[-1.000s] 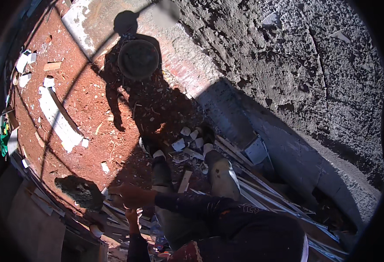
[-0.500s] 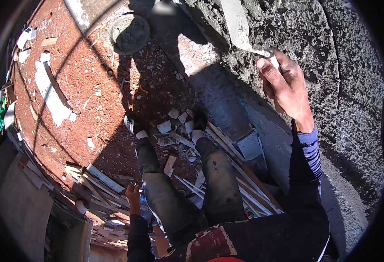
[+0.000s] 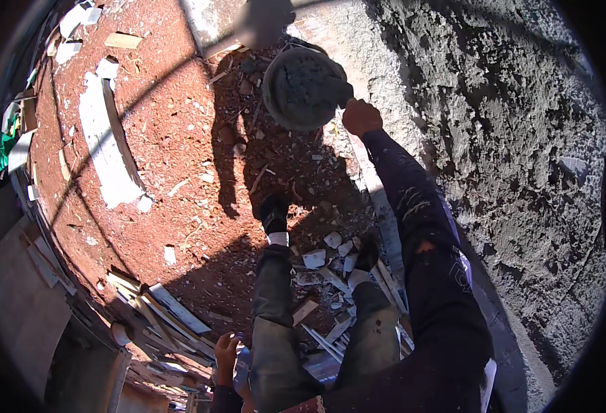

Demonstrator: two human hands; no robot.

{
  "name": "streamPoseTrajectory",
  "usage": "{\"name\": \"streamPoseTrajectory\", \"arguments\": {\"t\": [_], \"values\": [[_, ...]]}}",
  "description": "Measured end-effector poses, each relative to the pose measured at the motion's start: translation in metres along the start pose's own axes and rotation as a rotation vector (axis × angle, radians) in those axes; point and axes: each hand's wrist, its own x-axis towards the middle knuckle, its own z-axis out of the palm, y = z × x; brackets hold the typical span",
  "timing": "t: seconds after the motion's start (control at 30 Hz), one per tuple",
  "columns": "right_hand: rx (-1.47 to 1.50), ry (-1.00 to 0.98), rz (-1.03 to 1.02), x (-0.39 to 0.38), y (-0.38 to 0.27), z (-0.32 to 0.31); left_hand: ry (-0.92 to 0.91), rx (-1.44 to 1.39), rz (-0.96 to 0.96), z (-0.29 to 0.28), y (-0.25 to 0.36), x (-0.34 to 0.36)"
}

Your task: The person scrapes and levels mortar on a wall using a wooden board, then scoops mortar from a bucket and applies it onto the wall with a trowel.

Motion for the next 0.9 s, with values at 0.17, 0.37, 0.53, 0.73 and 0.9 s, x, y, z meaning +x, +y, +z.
{"name": "streamPoseTrajectory", "arguments": {"t": [0.17, 0.37, 0.53, 0.73, 0.9], "values": [[-0.04, -0.033, -0.329, 0.067, -0.007, 0.132, 0.053, -0.237, -0.19, -0.019, -0.009, 0.05], [0.607, -0.08, 0.131, -0.024, -0.044, 0.062, -0.013, -0.089, -0.173, -0.038, 0.022, 0.038], [0.447, -0.048, 0.129, -0.018, -0.014, 0.079, -0.066, -0.135, -0.156, -0.009, 0.048, 0.051], [0.44, 0.105, 0.063, -0.074, -0.037, 0.04, -0.055, -0.156, -0.044, -0.005, 0.053, 0.017], [0.65, 0.111, -0.067, -0.186, -0.097, -0.03, -0.026, -0.114, -0.034, 0.012, 0.032, -0.024]]}}
